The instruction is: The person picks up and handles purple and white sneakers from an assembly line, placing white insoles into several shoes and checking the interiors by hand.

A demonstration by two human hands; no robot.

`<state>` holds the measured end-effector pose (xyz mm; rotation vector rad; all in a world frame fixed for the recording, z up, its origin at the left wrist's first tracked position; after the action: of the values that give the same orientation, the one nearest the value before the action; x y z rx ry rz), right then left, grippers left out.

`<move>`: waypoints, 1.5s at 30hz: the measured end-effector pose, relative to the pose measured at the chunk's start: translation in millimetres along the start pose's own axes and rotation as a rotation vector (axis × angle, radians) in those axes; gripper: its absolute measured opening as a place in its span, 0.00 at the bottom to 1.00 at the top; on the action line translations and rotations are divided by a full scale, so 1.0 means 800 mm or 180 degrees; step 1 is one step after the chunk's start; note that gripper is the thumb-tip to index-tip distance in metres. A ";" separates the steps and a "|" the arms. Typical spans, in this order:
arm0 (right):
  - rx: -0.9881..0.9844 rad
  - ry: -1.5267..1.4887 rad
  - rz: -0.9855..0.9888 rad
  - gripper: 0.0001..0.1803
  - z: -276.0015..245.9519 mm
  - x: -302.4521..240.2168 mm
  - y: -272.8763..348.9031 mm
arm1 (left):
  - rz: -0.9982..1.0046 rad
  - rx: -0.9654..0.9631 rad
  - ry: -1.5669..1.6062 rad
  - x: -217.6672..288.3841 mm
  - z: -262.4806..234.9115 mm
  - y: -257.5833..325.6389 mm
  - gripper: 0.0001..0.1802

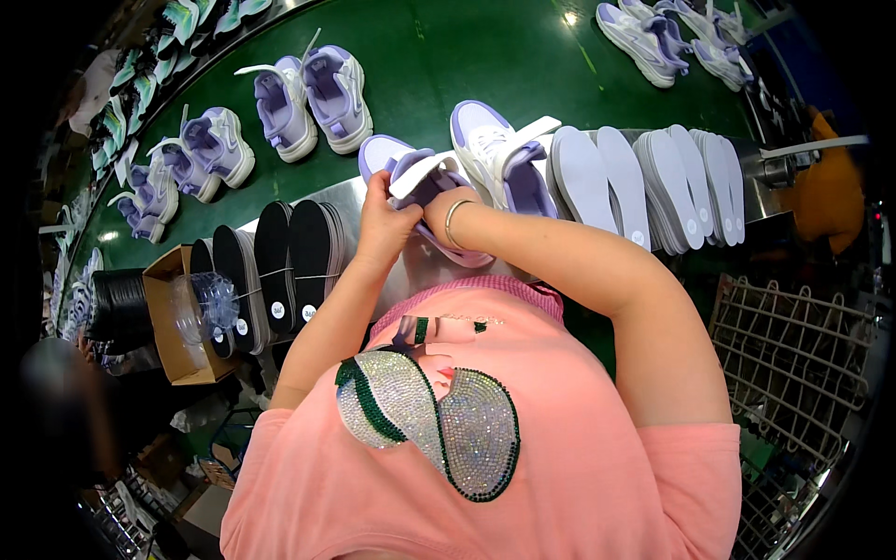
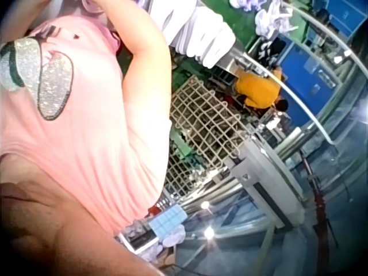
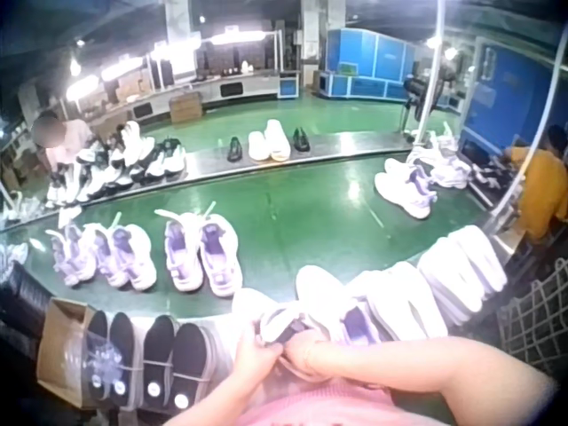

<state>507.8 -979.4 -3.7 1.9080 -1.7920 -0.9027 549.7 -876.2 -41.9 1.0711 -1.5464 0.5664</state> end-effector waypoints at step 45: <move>0.2884 0.0293 -0.0495 0.13 -0.018 0.068 0.023 | -0.1083 -0.0390 0.1117 0.017 0.029 -0.024 0.20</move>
<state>502.8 -1037.1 8.5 2.5628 -2.2251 0.0249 554.9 -909.1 -39.0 1.0482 -1.0522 0.3934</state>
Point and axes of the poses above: each hand's wrist, its own y-axis away from the middle knuckle, its own z-axis out of the palm, x = y × z, the point moved 1 cm from there along -y, towards the middle knuckle
